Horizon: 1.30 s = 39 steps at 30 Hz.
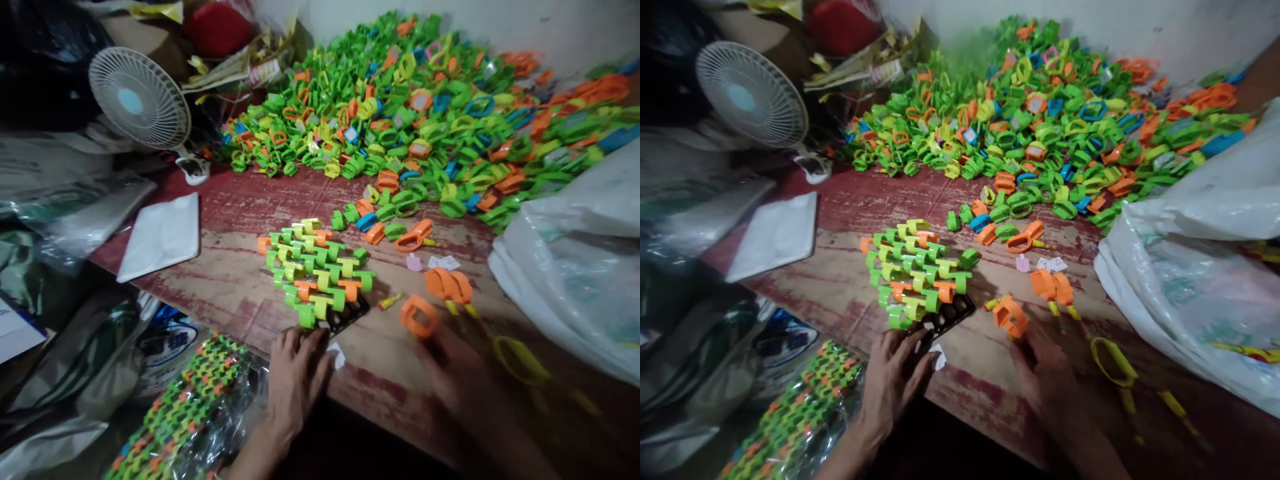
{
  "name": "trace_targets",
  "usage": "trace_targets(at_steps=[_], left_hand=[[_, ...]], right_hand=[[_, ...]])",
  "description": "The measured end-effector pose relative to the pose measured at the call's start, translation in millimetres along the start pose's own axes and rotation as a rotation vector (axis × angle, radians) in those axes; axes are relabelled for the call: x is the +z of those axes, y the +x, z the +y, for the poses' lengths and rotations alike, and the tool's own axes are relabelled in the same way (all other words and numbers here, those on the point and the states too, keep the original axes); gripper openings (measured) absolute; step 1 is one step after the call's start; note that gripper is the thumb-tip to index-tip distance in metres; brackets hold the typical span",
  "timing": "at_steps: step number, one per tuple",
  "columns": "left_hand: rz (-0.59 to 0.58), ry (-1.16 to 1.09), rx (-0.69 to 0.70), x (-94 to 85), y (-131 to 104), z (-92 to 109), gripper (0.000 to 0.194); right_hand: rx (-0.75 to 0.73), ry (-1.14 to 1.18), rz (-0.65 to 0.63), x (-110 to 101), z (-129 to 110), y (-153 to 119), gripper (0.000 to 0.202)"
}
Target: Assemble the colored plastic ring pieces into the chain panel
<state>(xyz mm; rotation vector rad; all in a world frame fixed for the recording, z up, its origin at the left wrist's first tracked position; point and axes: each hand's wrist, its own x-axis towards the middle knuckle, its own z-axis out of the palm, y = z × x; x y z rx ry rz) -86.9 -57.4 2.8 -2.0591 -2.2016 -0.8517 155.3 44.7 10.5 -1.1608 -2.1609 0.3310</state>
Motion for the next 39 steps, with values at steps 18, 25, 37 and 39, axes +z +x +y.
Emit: trace_targets(at_steps=[18,25,37,39], left_hand=[[0.092,-0.11,0.039,17.4,-1.0,-7.3,0.019],[0.061,-0.24,-0.016,1.1,-8.1,-5.9,0.029],[0.073,-0.075,0.077,19.3,3.8,-1.3,0.019],[0.055,-0.078,0.083,20.8,4.3,-1.8,0.019]], right_hand=[[0.171,0.111,0.051,29.6,-40.3,-5.2,0.046],[0.236,0.197,-0.076,37.2,-37.6,-7.7,0.039],[0.026,0.019,-0.033,21.3,-39.6,6.3,0.048],[0.035,0.008,0.007,22.8,-36.3,1.2,0.047]])
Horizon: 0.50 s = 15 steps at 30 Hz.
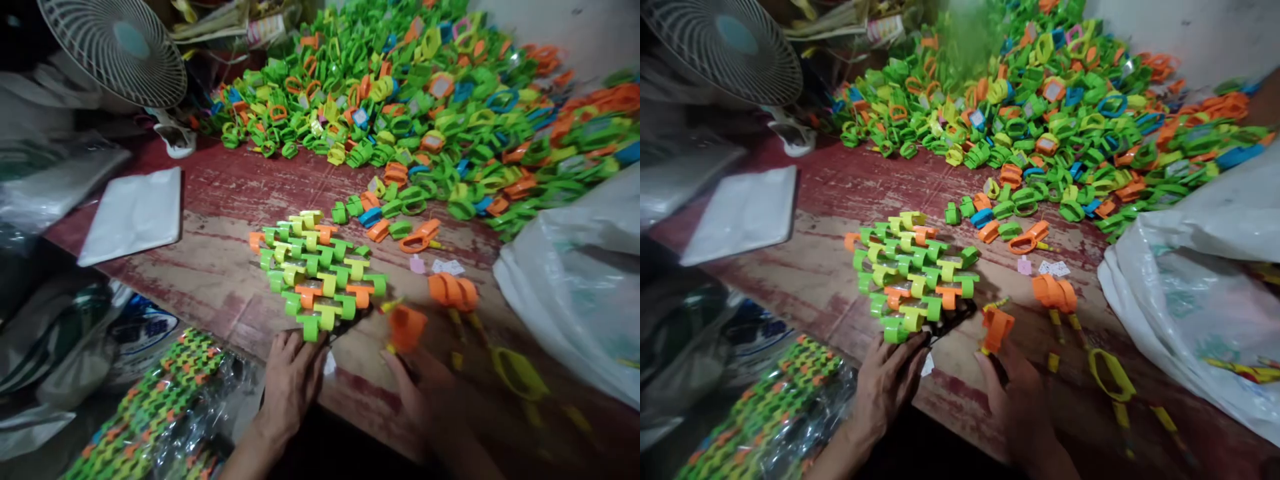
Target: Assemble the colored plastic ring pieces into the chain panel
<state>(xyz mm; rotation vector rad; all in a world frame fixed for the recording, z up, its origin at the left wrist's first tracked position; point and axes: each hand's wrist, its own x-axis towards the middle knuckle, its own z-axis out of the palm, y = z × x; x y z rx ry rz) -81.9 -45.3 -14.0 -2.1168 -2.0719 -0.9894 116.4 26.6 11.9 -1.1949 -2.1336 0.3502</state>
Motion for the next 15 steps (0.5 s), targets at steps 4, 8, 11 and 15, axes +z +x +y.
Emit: trace_targets(at_steps=[4,8,11,15], left_hand=[[-0.033,-0.02,-0.007,-0.1,-0.1,-2.4,0.018],[-0.005,-0.03,-0.026,-0.3,-1.1,-2.3,0.02],[0.022,-0.022,-0.03,1.3,-1.7,-0.5,0.021],[0.056,0.035,-0.043,3.1,-0.2,2.6,0.018]], right_hand=[[0.002,-0.004,0.055,1.6,0.8,-7.1,0.043],[0.054,-0.015,0.056,-2.7,-0.2,-9.0,0.036],[0.167,-0.034,-0.027,-8.8,6.5,-12.5,0.036],[0.261,-0.12,-0.077,-11.8,18.8,-19.2,0.043]])
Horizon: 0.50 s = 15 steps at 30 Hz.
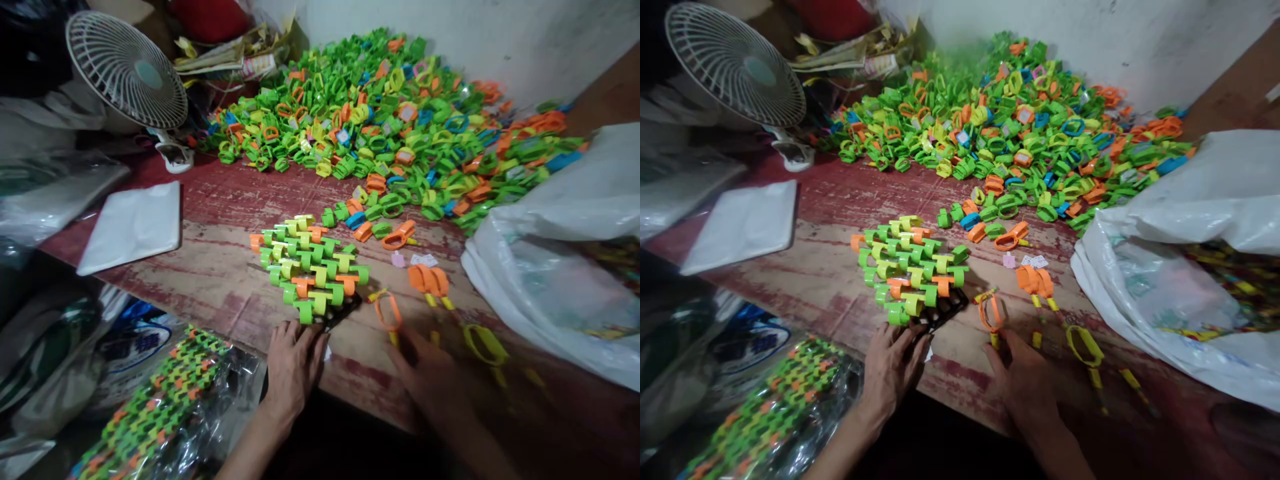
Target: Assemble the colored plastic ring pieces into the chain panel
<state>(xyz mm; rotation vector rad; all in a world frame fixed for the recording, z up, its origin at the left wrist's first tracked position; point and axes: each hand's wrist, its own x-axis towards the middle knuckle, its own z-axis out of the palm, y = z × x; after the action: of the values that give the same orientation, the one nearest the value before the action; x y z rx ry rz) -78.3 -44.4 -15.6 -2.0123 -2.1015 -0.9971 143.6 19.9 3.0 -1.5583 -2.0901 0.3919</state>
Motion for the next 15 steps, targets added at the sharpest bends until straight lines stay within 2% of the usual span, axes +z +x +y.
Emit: trace_targets(at_steps=[7,11,15], left_hand=[[0.026,-0.04,0.025,0.2,1.2,-3.5,0.02],[0.027,-0.05,0.03,-0.7,-0.6,-4.1,0.021],[0.007,-0.036,0.016,-1.5,-0.1,-2.4,0.022]], right_hand=[[0.006,-0.13,0.054,9.6,1.4,-0.8,0.036],[-0.059,-0.232,0.07,8.4,-0.8,-3.1,0.031],[-0.12,-0.359,0.091,5.5,-0.8,-1.7,0.033]])
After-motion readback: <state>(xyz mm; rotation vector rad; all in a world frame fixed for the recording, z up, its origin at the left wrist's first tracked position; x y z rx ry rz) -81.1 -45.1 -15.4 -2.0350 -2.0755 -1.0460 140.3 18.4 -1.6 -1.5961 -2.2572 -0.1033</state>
